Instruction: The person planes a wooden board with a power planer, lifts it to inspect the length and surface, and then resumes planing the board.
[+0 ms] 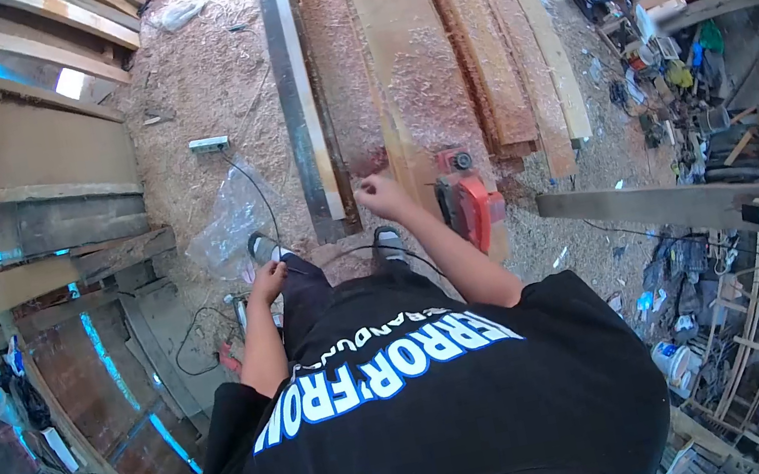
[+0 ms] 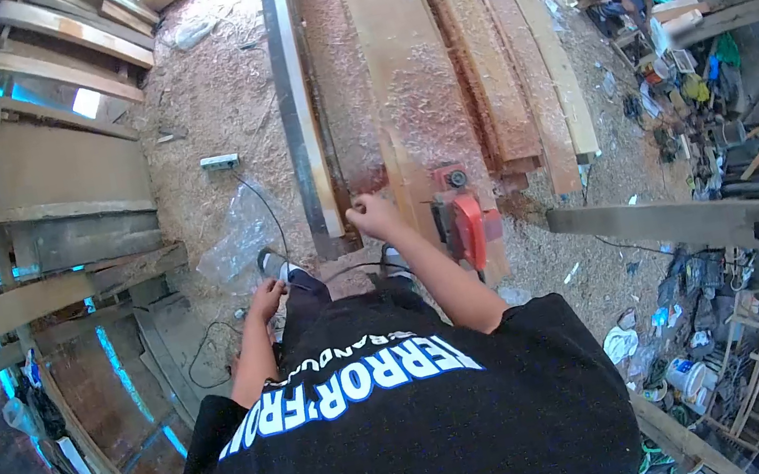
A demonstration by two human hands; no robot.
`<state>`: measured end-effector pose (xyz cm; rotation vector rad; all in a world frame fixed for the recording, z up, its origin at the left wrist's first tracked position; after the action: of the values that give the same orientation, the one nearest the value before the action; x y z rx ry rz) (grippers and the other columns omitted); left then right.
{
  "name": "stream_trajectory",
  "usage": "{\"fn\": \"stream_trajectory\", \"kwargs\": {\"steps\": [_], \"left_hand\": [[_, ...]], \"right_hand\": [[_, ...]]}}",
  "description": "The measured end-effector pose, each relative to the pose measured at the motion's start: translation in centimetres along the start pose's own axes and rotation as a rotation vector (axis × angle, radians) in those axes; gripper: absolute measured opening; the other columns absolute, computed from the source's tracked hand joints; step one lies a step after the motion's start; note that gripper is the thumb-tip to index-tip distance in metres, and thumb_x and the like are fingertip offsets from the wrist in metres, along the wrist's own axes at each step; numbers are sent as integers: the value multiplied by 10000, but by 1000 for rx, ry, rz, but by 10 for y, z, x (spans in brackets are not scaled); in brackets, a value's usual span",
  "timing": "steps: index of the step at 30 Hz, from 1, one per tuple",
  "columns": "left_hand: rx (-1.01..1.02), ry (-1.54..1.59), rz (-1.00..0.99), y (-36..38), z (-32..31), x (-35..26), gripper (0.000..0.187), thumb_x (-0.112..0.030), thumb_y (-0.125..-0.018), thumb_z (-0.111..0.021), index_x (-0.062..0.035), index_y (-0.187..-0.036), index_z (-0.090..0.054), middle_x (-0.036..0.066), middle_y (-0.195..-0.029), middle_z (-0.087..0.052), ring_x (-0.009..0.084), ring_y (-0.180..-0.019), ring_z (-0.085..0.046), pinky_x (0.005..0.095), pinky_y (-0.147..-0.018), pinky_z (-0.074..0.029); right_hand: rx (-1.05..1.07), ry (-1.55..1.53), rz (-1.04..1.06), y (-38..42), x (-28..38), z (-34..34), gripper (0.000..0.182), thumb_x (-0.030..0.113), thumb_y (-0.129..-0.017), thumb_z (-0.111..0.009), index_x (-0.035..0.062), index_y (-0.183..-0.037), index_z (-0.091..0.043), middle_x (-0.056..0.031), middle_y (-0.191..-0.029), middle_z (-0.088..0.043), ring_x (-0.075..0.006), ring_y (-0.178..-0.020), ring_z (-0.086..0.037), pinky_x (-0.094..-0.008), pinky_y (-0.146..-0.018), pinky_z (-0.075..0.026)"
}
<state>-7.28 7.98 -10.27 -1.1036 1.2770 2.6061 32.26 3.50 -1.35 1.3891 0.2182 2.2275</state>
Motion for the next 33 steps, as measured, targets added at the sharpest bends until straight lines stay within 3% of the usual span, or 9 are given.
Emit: {"fn": "stream_trajectory", "kwargs": {"steps": [6, 8, 11, 18, 22, 27, 29, 32, 33], "left_hand": [[-153, 148, -21, 7, 55, 77, 319, -297, -1028, -613, 13, -1064, -679, 144, -927, -741, 234, -876, -708, 377, -809, -539], [-193, 136, -14, 32, 78, 73, 317, -298, -1039, -611, 10, -1073, -680, 119, -926, -741, 207, -864, -702, 366, -796, -540], [-210, 214, 77, 51, 103, 90, 309, -286, -1047, -600, 11, -1077, -680, 108, -945, -746, 194, -870, -700, 353, -801, -544], [-263, 297, 3, 30, 129, 75, 332, -271, -1048, -591, 34, -1144, -681, 142, -1005, -756, 202, -901, -710, 351, -827, -558], [-166, 499, -263, -12, 99, -15, 353, -278, -1072, -571, 39, -1193, -672, 123, -1093, -750, 196, -958, -711, 336, -849, -556], [-11, 521, -374, 18, 40, -211, 405, -326, -1096, -540, 1, -1304, -655, 111, -1143, -741, 178, -1053, -695, 303, -917, -535], [185, 979, -330, 24, 9, -264, 412, -352, -1098, -544, -57, -1369, -642, 42, -1056, -724, 118, -922, -656, 260, -812, -507], [171, 1001, -467, 23, 4, -314, 336, -347, -1082, -575, -65, -1221, -693, -4, -999, -691, 98, -863, -619, 266, -754, -485], [92, 937, -470, 44, 12, -333, 303, -340, -1073, -591, -75, -1176, -696, -27, -911, -651, 71, -762, -561, 248, -661, -437]], "right_hand": [[193, 122, -172, -51, -37, -130, 732, 559, -815, -742, -21, -1254, -652, -280, -1223, -699, -440, -1146, -675, -500, -992, -527], [-24, 335, -304, -46, -30, -121, 583, 504, -821, -753, -6, -1099, -704, -271, -1131, -726, -411, -1087, -705, -501, -930, -553], [-192, 282, -272, -52, -43, -133, 513, 443, -800, -753, -15, -1024, -696, -288, -1059, -731, -436, -1045, -708, -513, -904, -563], [-206, 275, -268, -34, -12, -108, 454, 339, -786, -730, -12, -1073, -704, -285, -1055, -726, -461, -1030, -698, -529, -902, -559], [-241, 184, -118, 8, 82, -44, 446, 384, -749, -736, -11, -956, -734, -270, -959, -734, -450, -946, -714, -536, -844, -562], [-300, 238, 117, 54, 218, 42, 453, 395, -744, -734, -37, -881, -750, -279, -862, -722, -455, -859, -723, -532, -782, -573], [-263, 272, 188, 58, 250, 61, 474, 408, -759, -728, -58, -840, -750, -301, -820, -706, -460, -818, -726, -528, -747, -581], [-350, 325, 212, 74, 292, 96, 444, 417, -757, -746, -21, -826, -766, -262, -736, -702, -412, -751, -739, -480, -716, -584], [-364, 317, 212, 81, 300, 106, 444, 417, -757, -746, -21, -826, -766, -262, -736, -702, -412, -751, -739, -480, -716, -584]]}}
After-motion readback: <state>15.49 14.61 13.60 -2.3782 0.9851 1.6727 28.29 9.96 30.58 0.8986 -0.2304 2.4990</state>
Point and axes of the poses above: each hand's wrist, its own y-axis away from the middle knuckle, its own z-axis out of the back of the hand, x = y × z, the point moved 9 cm from there along -y, towards the middle knuckle
